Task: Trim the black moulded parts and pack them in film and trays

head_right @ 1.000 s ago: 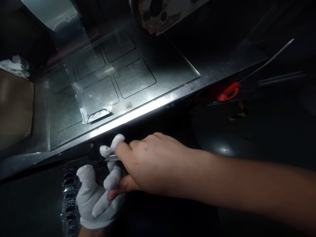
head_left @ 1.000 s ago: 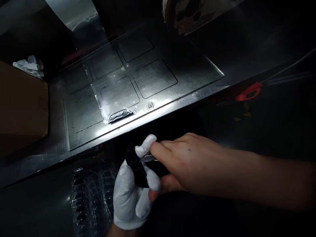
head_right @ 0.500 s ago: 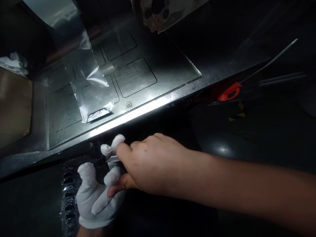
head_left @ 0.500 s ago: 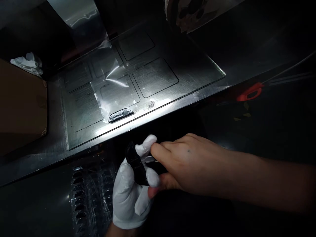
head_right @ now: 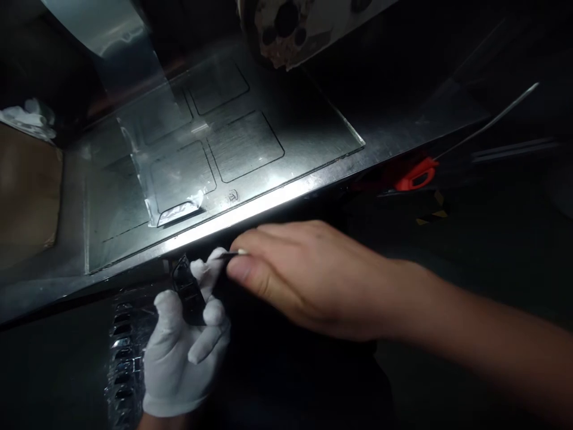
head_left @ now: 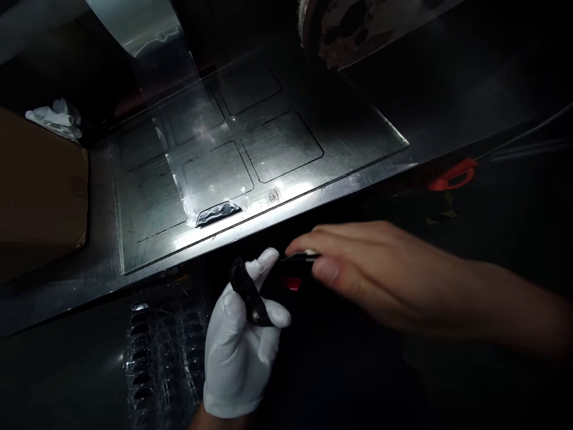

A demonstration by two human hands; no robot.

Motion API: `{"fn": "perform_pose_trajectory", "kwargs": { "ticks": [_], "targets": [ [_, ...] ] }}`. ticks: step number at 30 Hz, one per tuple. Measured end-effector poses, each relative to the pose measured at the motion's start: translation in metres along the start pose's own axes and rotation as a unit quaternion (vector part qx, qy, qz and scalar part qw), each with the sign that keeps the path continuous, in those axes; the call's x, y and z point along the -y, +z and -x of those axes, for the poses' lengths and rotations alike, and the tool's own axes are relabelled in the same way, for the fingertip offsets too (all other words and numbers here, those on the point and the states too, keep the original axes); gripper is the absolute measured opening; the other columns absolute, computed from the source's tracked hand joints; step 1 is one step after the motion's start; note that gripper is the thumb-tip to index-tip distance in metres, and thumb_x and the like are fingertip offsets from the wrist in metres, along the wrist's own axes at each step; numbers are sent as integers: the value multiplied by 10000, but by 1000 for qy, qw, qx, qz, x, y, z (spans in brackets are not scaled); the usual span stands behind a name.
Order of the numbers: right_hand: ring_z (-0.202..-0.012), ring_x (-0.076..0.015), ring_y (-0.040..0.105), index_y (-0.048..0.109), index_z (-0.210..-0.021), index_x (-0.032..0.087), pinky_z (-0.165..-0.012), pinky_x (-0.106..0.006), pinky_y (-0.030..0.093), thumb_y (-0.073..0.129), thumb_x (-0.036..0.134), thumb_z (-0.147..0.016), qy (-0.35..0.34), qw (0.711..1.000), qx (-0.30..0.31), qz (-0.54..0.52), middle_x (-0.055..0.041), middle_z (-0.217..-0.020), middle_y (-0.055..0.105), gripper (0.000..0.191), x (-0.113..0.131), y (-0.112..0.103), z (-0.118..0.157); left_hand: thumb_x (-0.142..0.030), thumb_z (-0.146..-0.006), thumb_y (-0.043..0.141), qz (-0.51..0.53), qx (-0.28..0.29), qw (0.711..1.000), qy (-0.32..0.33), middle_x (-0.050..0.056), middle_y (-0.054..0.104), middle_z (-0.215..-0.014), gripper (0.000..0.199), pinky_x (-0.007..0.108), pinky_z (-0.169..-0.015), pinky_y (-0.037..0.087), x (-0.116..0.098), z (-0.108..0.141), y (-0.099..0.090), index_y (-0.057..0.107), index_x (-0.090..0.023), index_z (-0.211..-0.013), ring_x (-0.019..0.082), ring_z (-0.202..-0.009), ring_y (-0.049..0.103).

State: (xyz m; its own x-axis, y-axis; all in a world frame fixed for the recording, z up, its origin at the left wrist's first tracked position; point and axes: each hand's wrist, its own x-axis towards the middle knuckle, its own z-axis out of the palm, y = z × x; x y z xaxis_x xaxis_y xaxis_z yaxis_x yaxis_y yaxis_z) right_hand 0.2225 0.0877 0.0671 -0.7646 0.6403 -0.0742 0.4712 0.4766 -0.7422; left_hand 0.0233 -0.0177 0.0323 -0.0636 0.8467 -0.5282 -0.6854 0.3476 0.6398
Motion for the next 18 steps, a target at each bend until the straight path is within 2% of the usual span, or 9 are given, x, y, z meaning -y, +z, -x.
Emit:
{"fn": "perform_pose_trajectory", "kwargs": {
  "ticks": [2, 4, 7, 12, 18],
  "targets": [
    [-994, -221, 670, 679, -1277, 199, -850, -362, 504, 367, 362, -1113, -26, 996, -70, 51, -87, -1120, 740, 388, -6, -8, 3, -486, -896, 732, -20, -5, 1000, -2, 93, 757, -1246, 341, 79, -389, 458, 2, 0, 2, 772, -257, -1145, 15, -473, 568],
    [-1053, -240, 648, 670, -1337, 200, -911, -398, 495, 433, 328, -1092, -67, 989, -99, 93, -86, -1136, 741, 364, -9, -11, 3, -468, -923, 702, -31, 14, 999, -9, 83, 776, -1134, 325, 80, -389, 462, 3, 1, 2, 766, -237, -1144, 24, -477, 572],
    [-1019, -240, 638, 696, -1316, 217, -875, -397, 500, 464, 347, -1082, -97, 985, -73, 125, -68, -1081, 751, 354, -6, -11, -1, -451, -952, 662, -53, 35, 998, -16, 59, 755, -992, 316, 77, -385, 461, 5, 2, 2, 750, -224, -1154, 49, -513, 609],
    [-980, -250, 624, 762, -1142, 211, -813, -389, 488, 489, 315, -1066, -82, 983, -22, 160, -65, -1023, 747, 302, 1, -14, -6, -490, -948, 648, -106, 49, 993, -14, 71, 722, -989, 360, 72, -362, 432, 5, 6, 4, 730, -215, -1164, 123, -665, 706],
    [-941, -260, 611, 732, -1230, 212, -696, -359, 433, 520, 180, -1015, -56, 970, -19, 235, -63, -1014, 735, 304, 4, -8, -6, -488, -947, 654, -188, 7, 981, -41, 104, 713, -1000, 397, 90, -379, 410, -1, 6, 8, 704, -170, -1179, 155, -715, 720]
  ]
}}
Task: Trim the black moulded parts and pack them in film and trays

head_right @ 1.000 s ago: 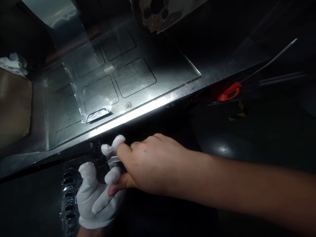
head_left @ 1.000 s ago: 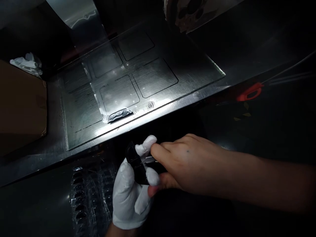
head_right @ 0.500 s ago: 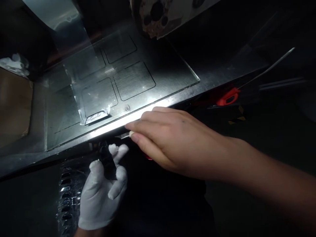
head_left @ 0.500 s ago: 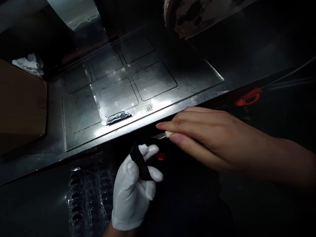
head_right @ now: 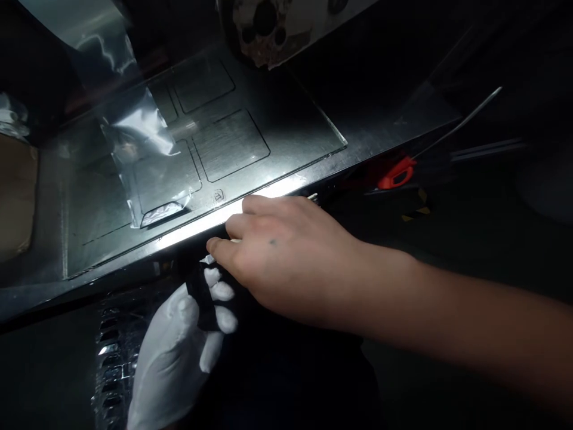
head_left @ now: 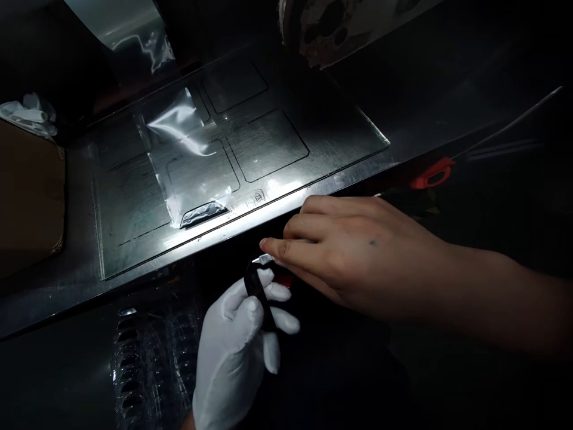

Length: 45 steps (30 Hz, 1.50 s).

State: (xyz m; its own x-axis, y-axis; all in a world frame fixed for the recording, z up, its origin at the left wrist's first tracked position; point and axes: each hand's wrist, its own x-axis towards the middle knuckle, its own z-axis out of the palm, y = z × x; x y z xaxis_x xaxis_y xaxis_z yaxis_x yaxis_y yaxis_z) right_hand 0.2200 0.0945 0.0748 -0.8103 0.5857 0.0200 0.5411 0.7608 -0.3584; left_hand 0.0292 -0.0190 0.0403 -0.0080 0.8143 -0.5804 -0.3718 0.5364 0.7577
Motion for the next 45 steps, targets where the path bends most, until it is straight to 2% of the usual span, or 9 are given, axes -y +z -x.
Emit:
{"fn": "perform_pose_trajectory", "kwargs": {
  "ticks": [5, 10, 14, 22, 24, 29, 36, 42, 45],
  "targets": [
    [-935, -254, 624, 718, -1243, 184, -721, -362, 446, 469, 175, -1043, -6, 1000, 2, 24, -80, -995, 739, 320, 3, 7, -2, -482, -940, 667, 13, 3, 999, -36, 121, 714, -1014, 406, 91, -358, 372, -2, -1, -5, 701, -153, -1175, 151, -692, 708],
    [-827, -190, 648, 708, -1143, 196, -710, -314, 458, 394, 308, -1101, 36, 996, -26, -79, -53, -973, 736, 336, 5, 8, 0, -453, -978, 621, 73, 8, 997, -19, 113, 747, -1089, 347, 96, -380, 395, 2, -1, -13, 696, -224, -1228, 15, -460, 513],
    [-707, -166, 626, 700, -1104, 192, -651, -294, 450, 437, 286, -1076, 35, 991, 27, -129, -35, -908, 709, 281, 11, 6, 0, -453, -982, 616, 94, 4, 995, 14, 74, 755, -970, 344, 109, -395, 409, 4, -2, -13, 677, -257, -1259, 16, -431, 456],
    [-685, -168, 612, 693, -1084, 195, -636, -302, 439, 546, 155, -985, 19, 994, 73, -79, -21, -894, 691, 181, 21, 6, -8, -442, -999, 596, 91, 18, 995, 36, 83, 774, -939, 346, 106, -430, 406, 7, 0, -15, 677, -260, -1282, 13, -444, 509],
    [-673, -164, 608, 688, -1050, 200, -618, -299, 421, 549, 154, -983, 21, 994, 73, -72, -10, -874, 683, 160, 22, 7, -7, -442, -998, 599, 90, 13, 995, 46, 84, 774, -971, 348, 110, -431, 421, 8, 0, -17, 683, -257, -1280, 37, -496, 568],
    [-644, -149, 597, 665, -995, 211, -566, -288, 344, 571, 146, -976, 16, 997, 60, -49, 16, -842, 665, 116, 25, 12, -4, -369, -1009, 590, 97, -16, 993, 61, 85, 669, -1393, 276, 90, -418, 446, 8, 0, -19, 711, -274, -1239, 124, -838, 735],
    [-596, -147, 566, 643, -926, 213, -524, -291, 247, 601, 166, -963, 5, 997, 73, -29, 23, -793, 645, 73, 24, 11, -2, -388, -1001, 607, 113, -13, 992, 46, 67, 720, -1332, 279, 106, -458, 495, 9, -3, -20, 715, -297, -1241, 164, -903, 767],
    [-632, -156, 592, 646, -944, 229, -527, -295, 242, 638, 164, -937, -3, 996, 84, -35, 36, -802, 654, 66, 22, 12, 0, -397, -979, 643, 115, -25, 992, 36, 78, 775, -1195, 288, 123, -427, 485, 8, -7, -21, 713, -285, -1235, 179, -857, 772],
    [-636, -158, 596, 645, -919, 224, -523, -295, 239, 638, 152, -931, -2, 996, 88, -29, 33, -790, 652, 74, 21, 13, -1, -357, -1005, 606, 102, -12, 994, 33, 75, 767, -1189, 304, 167, -480, 513, 6, -8, -22, 670, -302, -1297, 176, -874, 750]
  ]
}}
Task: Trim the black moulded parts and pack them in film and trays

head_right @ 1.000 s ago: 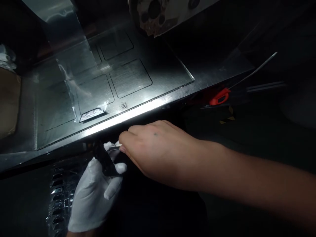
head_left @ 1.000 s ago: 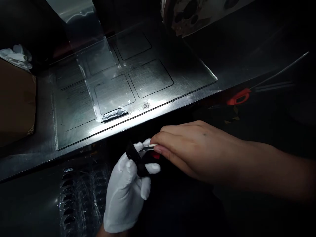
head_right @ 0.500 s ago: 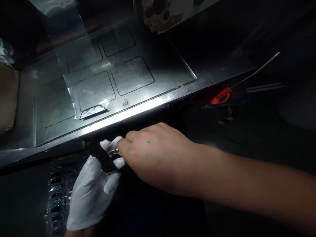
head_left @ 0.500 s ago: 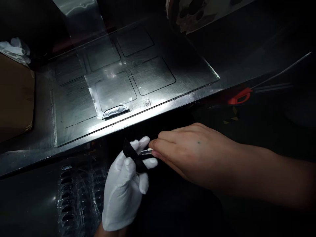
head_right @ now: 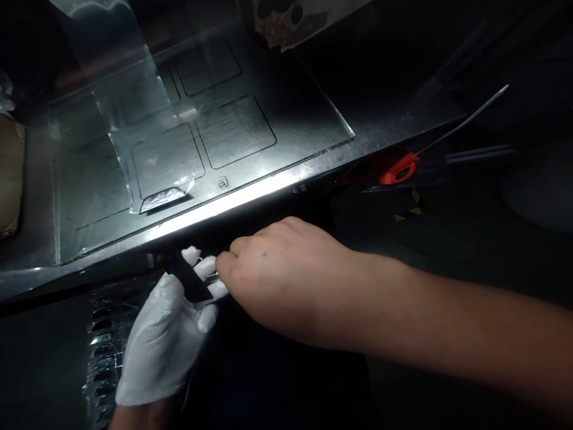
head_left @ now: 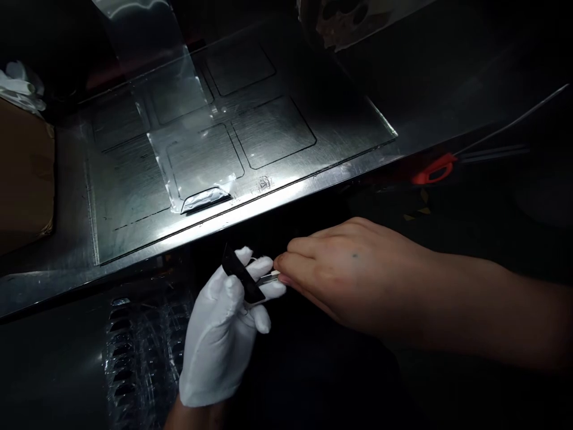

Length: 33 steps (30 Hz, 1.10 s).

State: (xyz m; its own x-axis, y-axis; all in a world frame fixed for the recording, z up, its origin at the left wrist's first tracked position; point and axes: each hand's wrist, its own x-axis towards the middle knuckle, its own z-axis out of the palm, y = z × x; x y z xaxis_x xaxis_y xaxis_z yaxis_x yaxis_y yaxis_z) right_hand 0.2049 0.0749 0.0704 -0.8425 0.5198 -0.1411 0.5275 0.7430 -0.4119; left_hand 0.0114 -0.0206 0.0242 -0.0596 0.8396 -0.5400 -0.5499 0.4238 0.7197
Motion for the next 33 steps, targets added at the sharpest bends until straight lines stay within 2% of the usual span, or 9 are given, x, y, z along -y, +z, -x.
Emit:
{"fn": "perform_pose_trajectory", "kwargs": {
  "ticks": [3, 7, 9, 13, 17, 23, 27, 30, 33],
  "targets": [
    [-644, -163, 601, 642, -903, 219, -526, -299, 235, 640, 149, -930, 1, 1000, -9, 11, 27, -789, 654, 75, 0, 1, -1, -359, -1015, 590, -5, 2, 1000, 0, 77, 760, -1187, 322, 217, -606, 563, -1, -1, -1, 653, -288, -1324, 197, -974, 729],
    [-647, -167, 600, 634, -895, 208, -534, -298, 234, 602, 159, -963, 6, 999, -25, 22, 20, -778, 644, 90, 2, 3, -2, -373, -1007, 608, 12, -36, 999, 10, 79, 743, -1259, 312, 300, -932, 590, 0, -3, -2, 687, -239, -1278, 243, -1241, 648],
    [-647, -167, 597, 641, -916, 201, -534, -297, 226, 585, 171, -976, 7, 999, -28, 27, 13, -789, 648, 88, 3, 4, -4, -377, -1003, 617, 40, -46, 998, 24, 52, 751, -1248, 289, 320, -1006, 573, 1, -4, -1, 700, -250, -1250, 218, -1232, 656],
    [-642, -165, 587, 654, -933, 194, -532, -302, 207, 554, 180, -991, 3, 999, -26, 33, 0, -793, 653, 117, 6, 3, -4, -386, -974, 665, 74, -48, 995, 52, 30, 792, -1081, 265, 319, -1013, 589, -2, -7, 5, 724, -241, -1188, 172, -1046, 739],
    [-641, -169, 586, 672, -960, 201, -524, -310, 200, 546, 154, -972, 1, 999, -13, 37, 0, -797, 654, 135, 8, 1, -2, -384, -942, 709, 100, -46, 993, 44, 31, 804, -1024, 278, 318, -950, 629, -4, -9, 8, 734, -231, -1173, 178, -949, 774],
    [-622, -166, 582, 686, -975, 196, -512, -311, 198, 568, 100, -902, 7, 999, 2, 34, -6, -809, 662, 168, 11, 0, -2, -348, -961, 688, 136, -40, 989, 46, 21, 803, -1024, 244, 290, -943, 632, -1, -9, 7, 737, -227, -1167, 168, -964, 774],
    [-587, -161, 550, 665, -948, 199, -508, -307, 195, 558, 111, -921, 13, 999, -11, 27, -3, -807, 655, 142, 14, 1, -3, -322, -991, 646, 130, -25, 986, 98, -2, 782, -1025, 200, 279, -976, 613, 1, -10, 11, 728, -227, -1147, 146, -983, 758],
    [-589, -173, 553, 658, -953, 198, -513, -310, 199, 555, 118, -928, 16, 999, -25, 30, -2, -798, 646, 133, 17, 2, -3, -284, -999, 632, 105, -47, 984, 133, -4, 783, -1044, 169, 283, -974, 613, 2, -9, 13, 731, -247, -1130, 154, -1006, 757],
    [-604, -182, 569, 660, -968, 192, -520, -314, 213, 553, 104, -921, 23, 999, -29, 30, -4, -808, 644, 146, 18, 4, -4, -263, -1001, 625, 80, -71, 985, 136, -2, 783, -1076, 165, 275, -964, 613, 2, -6, 15, 728, -271, -1129, 161, -1054, 748]
  ]
}}
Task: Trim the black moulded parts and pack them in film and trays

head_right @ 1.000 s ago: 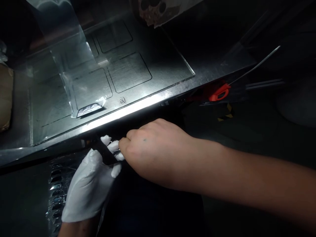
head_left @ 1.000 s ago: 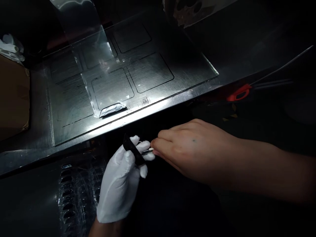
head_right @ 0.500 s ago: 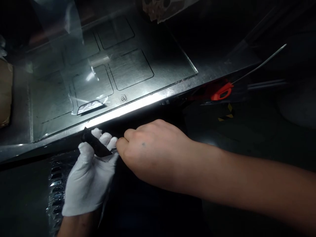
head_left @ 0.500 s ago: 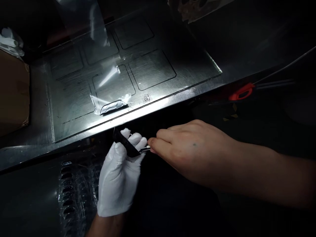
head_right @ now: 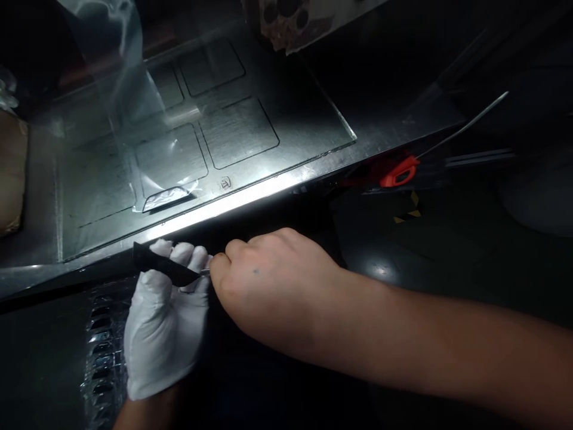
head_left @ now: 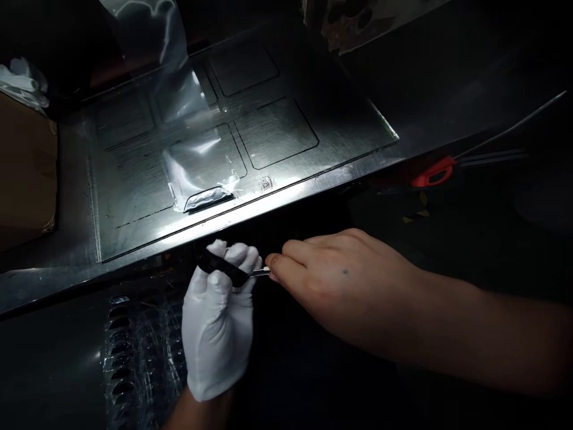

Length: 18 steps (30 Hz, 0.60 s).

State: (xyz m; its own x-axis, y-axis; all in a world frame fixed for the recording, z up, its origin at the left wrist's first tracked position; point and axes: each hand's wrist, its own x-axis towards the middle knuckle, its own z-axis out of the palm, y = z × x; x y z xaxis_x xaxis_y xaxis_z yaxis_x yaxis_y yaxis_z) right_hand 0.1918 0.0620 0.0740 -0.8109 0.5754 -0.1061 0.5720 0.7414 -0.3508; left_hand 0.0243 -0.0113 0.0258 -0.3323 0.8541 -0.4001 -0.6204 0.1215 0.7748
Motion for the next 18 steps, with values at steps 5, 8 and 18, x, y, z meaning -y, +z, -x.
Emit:
{"fn": "perform_pose_trajectory", "kwargs": {
  "ticks": [5, 8, 18],
  "targets": [
    [-625, -187, 588, 659, -978, 186, -537, -319, 240, 525, 143, -985, 12, 1000, 7, 0, -11, -827, 644, 141, -3, 6, 0, -253, -977, 662, -37, -15, 999, 2, 8, 775, -1142, 178, 288, -965, 614, 3, 2, 1, 724, -285, -1141, 188, -1133, 728],
    [-639, -177, 588, 658, -989, 189, -549, -317, 258, 513, 185, -1021, 19, 1000, -1, -22, -10, -838, 646, 148, -2, 12, 1, -237, -979, 659, -39, -12, 999, 14, 4, 774, -1137, 184, 308, -1000, 604, 7, 0, 2, 724, -276, -1146, 189, -1130, 729],
    [-894, -175, 628, 693, -1261, 181, -769, -284, 443, 449, 277, -1089, 100, 981, -162, -34, -69, -1022, 702, 314, -65, 0, -9, -355, -918, 735, -40, -79, 996, -23, 8, 784, -1120, 205, 337, -953, 631, 8, -11, -2, 735, -282, -1109, 223, -1127, 732]
  ]
}}
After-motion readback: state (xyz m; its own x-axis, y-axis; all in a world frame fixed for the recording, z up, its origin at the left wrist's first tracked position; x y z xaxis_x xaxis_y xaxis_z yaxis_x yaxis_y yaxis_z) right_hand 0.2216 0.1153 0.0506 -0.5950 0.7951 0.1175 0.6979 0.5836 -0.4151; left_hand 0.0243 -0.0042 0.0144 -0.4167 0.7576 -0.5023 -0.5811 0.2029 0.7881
